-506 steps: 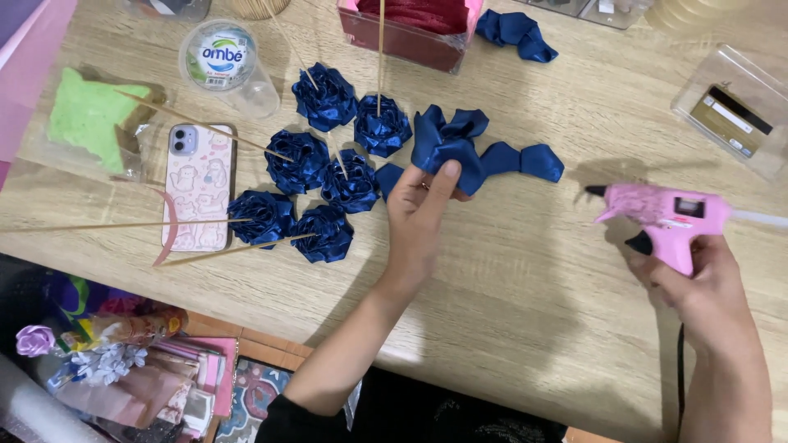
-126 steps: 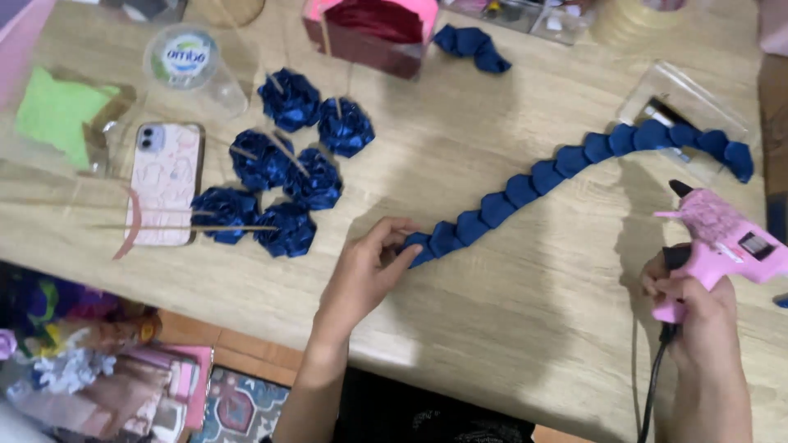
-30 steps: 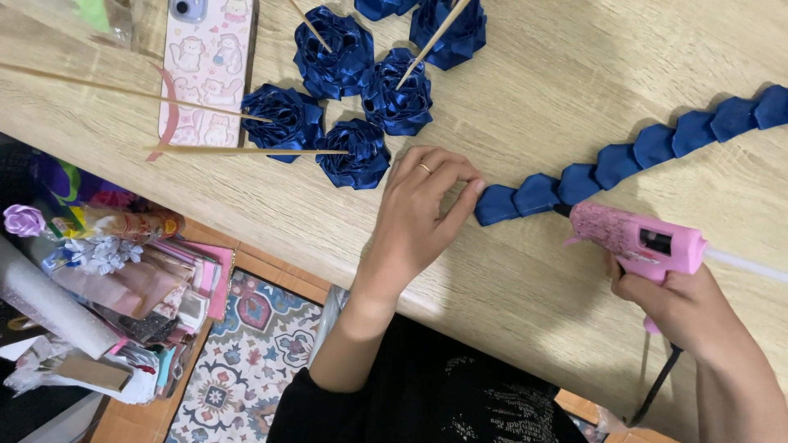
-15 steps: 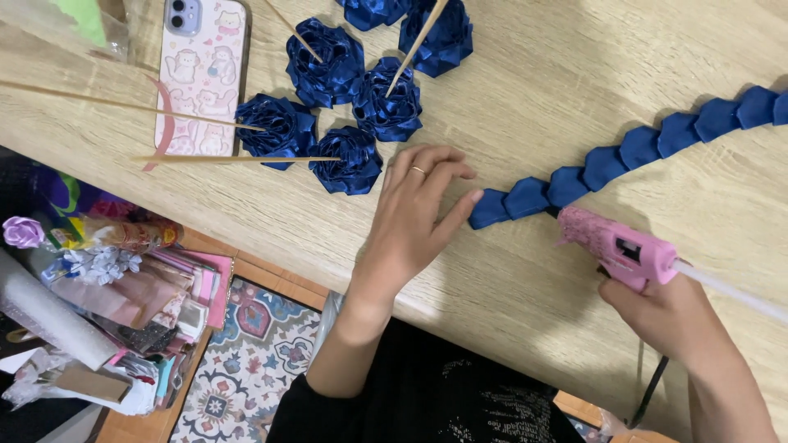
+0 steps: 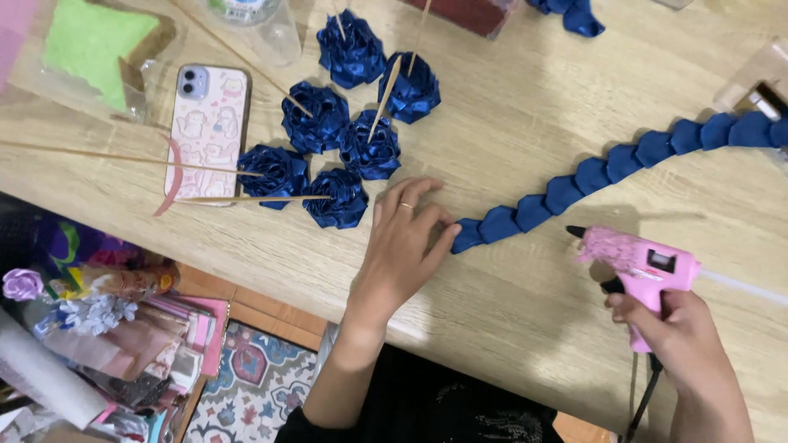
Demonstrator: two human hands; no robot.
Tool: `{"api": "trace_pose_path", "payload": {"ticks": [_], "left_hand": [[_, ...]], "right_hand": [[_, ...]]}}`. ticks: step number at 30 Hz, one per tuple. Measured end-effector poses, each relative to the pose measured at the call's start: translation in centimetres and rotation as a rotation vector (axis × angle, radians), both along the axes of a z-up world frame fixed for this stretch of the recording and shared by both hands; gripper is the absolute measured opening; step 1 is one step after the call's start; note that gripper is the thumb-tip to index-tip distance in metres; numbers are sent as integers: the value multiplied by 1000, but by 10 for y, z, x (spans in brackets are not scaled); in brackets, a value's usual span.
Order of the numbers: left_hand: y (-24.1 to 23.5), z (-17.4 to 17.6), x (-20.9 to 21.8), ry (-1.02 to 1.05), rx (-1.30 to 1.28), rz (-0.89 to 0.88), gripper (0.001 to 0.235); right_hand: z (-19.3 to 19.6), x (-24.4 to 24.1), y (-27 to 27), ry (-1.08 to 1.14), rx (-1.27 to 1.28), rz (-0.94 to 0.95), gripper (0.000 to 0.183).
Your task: The person assembles a long chain of blue satin petals using a hot glue gun, then inserts a wooden skewer into the chain and rolls it into a rose shape. The finished rose is held up for display.
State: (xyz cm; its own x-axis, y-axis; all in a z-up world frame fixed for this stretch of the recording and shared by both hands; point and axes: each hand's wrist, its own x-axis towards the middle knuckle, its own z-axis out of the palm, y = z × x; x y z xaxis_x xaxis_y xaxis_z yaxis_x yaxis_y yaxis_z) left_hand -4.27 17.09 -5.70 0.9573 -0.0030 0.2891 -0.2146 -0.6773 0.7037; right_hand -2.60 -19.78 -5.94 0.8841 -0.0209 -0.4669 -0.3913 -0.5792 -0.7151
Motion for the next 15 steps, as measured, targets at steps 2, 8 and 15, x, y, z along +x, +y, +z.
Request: {"api": "trace_pose_path", "payload": {"ticks": [2,8,15], "left_hand": [[-2,-2,2,-44,-33,1,20],[-8,7,10,80,-264,55,21],[-4,6,14,-57,11,132,17]], "right_hand": [[-5,-3,-20,-6,15,-125,19],[33,-6,-40,15,-34,-292,25],[36,6,-49,-5,-545,-215,51]]}}
